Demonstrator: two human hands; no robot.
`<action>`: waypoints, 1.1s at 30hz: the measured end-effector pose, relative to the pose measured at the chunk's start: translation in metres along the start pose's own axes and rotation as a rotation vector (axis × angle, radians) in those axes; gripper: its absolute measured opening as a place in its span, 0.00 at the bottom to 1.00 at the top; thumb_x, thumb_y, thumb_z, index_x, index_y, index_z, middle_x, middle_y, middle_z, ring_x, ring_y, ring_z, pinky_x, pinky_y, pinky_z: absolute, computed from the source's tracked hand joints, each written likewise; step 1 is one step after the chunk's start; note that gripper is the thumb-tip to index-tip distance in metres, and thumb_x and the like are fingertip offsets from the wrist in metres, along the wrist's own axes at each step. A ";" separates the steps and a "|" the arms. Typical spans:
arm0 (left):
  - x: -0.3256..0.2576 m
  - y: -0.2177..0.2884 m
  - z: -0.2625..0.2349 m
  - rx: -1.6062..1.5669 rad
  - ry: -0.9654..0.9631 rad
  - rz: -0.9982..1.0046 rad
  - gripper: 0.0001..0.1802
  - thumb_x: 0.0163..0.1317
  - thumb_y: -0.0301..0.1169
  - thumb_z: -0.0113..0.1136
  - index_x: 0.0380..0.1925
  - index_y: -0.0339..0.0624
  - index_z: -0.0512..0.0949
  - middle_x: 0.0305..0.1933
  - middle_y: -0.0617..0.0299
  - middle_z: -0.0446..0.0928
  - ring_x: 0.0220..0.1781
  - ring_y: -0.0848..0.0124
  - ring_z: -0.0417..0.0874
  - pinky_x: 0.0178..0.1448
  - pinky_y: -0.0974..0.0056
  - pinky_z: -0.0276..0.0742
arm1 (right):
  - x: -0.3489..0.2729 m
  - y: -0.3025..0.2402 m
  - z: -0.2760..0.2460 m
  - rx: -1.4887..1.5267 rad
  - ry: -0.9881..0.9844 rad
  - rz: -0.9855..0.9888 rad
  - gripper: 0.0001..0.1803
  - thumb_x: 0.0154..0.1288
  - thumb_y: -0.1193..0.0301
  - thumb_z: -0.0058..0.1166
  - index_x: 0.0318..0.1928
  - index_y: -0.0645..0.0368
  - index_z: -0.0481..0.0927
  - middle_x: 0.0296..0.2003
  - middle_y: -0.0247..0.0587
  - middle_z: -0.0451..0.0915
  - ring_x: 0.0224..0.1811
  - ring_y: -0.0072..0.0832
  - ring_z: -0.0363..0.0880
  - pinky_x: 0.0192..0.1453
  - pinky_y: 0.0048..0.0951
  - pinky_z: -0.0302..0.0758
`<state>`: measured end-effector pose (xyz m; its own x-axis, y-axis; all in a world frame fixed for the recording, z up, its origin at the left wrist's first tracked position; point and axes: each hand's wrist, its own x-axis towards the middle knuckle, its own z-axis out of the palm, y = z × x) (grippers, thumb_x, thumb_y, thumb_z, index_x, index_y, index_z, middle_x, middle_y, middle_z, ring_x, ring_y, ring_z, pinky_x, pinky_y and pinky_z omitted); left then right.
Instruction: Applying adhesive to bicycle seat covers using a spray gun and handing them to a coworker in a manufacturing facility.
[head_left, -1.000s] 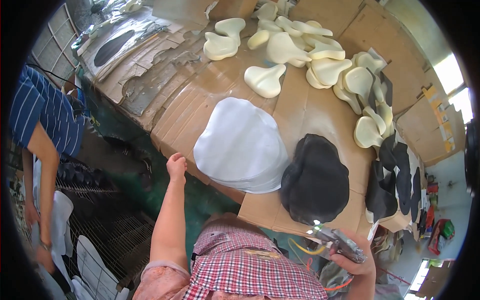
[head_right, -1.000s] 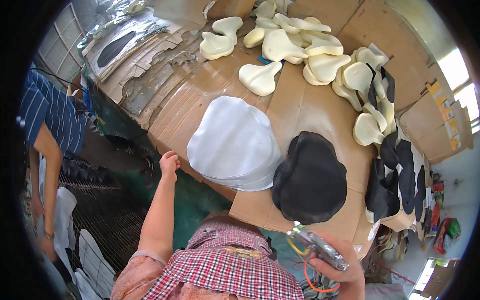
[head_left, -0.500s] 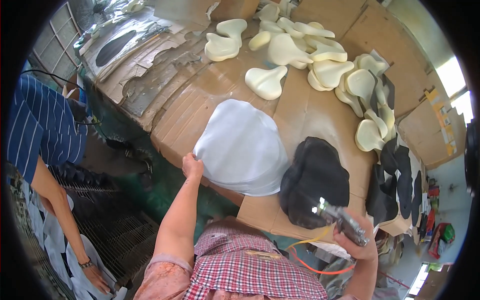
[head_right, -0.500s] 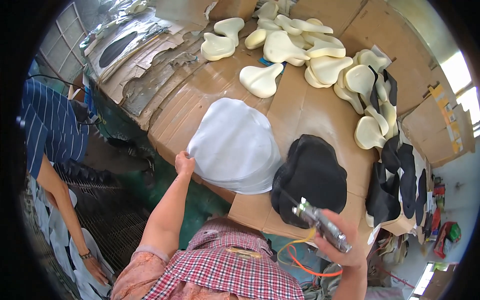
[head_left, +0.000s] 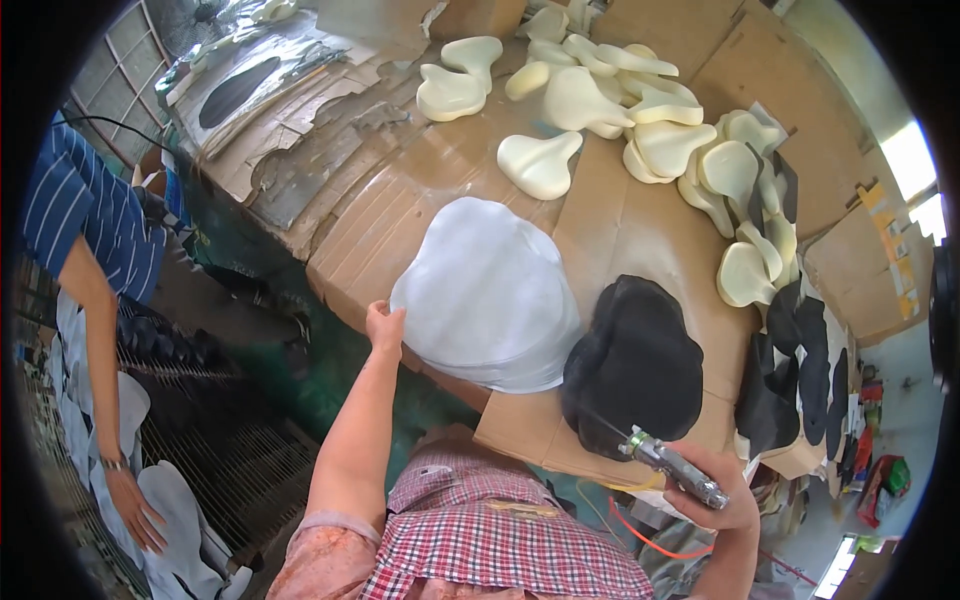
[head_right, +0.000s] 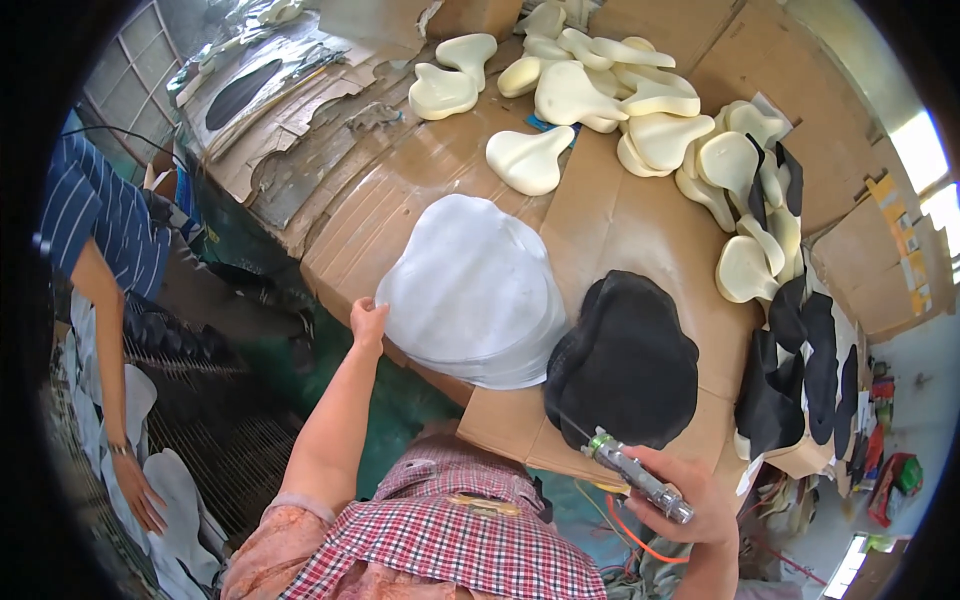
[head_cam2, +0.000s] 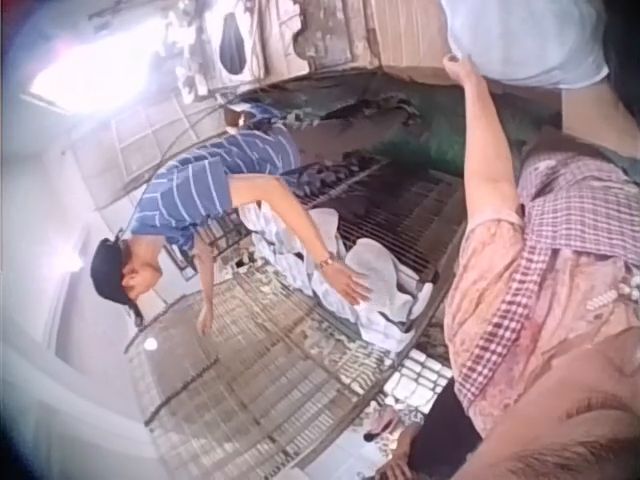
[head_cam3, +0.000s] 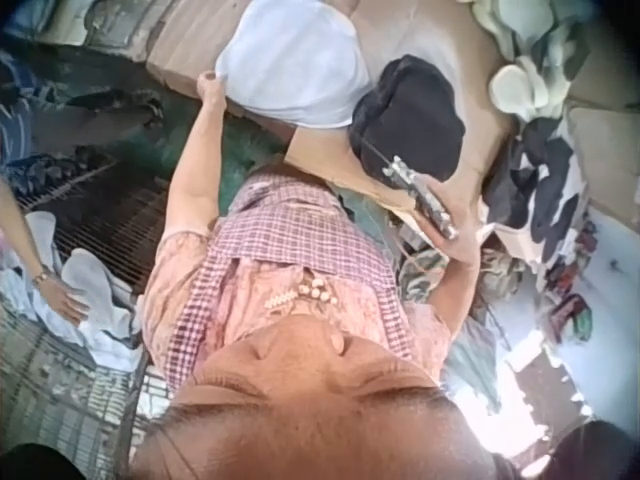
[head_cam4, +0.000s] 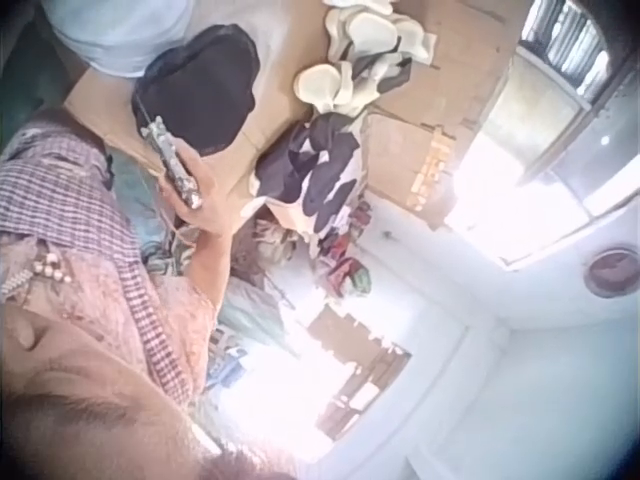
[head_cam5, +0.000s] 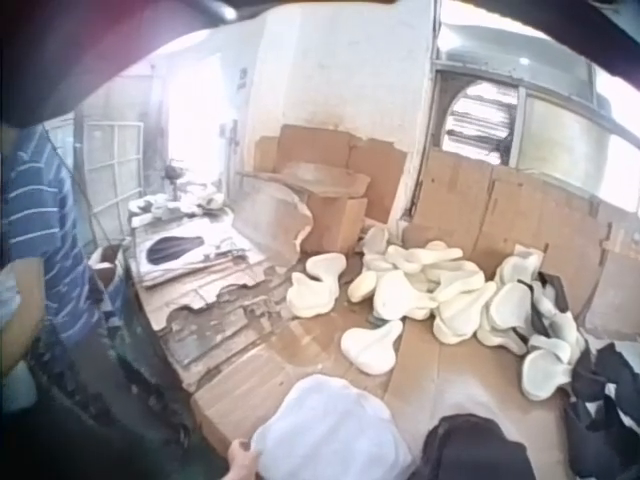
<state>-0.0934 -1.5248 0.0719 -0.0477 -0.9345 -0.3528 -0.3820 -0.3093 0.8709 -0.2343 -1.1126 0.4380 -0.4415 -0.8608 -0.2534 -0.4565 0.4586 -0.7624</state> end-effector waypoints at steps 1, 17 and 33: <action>0.000 -0.004 -0.001 -0.099 0.045 0.027 0.20 0.45 0.22 0.62 0.42 0.33 0.76 0.37 0.56 0.78 0.39 0.66 0.79 0.43 0.63 0.75 | -0.001 -0.001 0.001 -0.005 0.004 -0.008 0.29 0.49 0.77 0.62 0.55 0.63 0.73 0.30 0.38 0.80 0.29 0.22 0.78 0.37 0.20 0.73; -0.022 0.007 -0.008 -0.308 -0.285 -0.190 0.22 0.53 0.18 0.54 0.51 0.40 0.73 0.41 0.63 0.77 0.36 0.70 0.78 0.32 0.64 0.72 | -0.027 0.010 0.024 0.406 0.269 0.140 0.28 0.50 0.77 0.62 0.54 0.65 0.74 0.31 0.36 0.80 0.31 0.19 0.77 0.36 0.20 0.72; -0.064 0.161 -0.073 -1.147 -0.440 0.004 0.22 0.57 0.18 0.50 0.54 0.35 0.70 0.52 0.56 0.75 0.53 0.60 0.77 0.57 0.56 0.75 | -0.030 -0.002 0.030 0.521 0.336 0.044 0.31 0.51 0.74 0.62 0.57 0.70 0.68 0.34 0.40 0.77 0.34 0.23 0.77 0.43 0.25 0.75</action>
<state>-0.0846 -1.5274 0.2595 -0.4394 -0.8652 -0.2413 0.6409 -0.4903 0.5906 -0.1969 -1.0946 0.4287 -0.7092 -0.6878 -0.1546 -0.0324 0.2509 -0.9675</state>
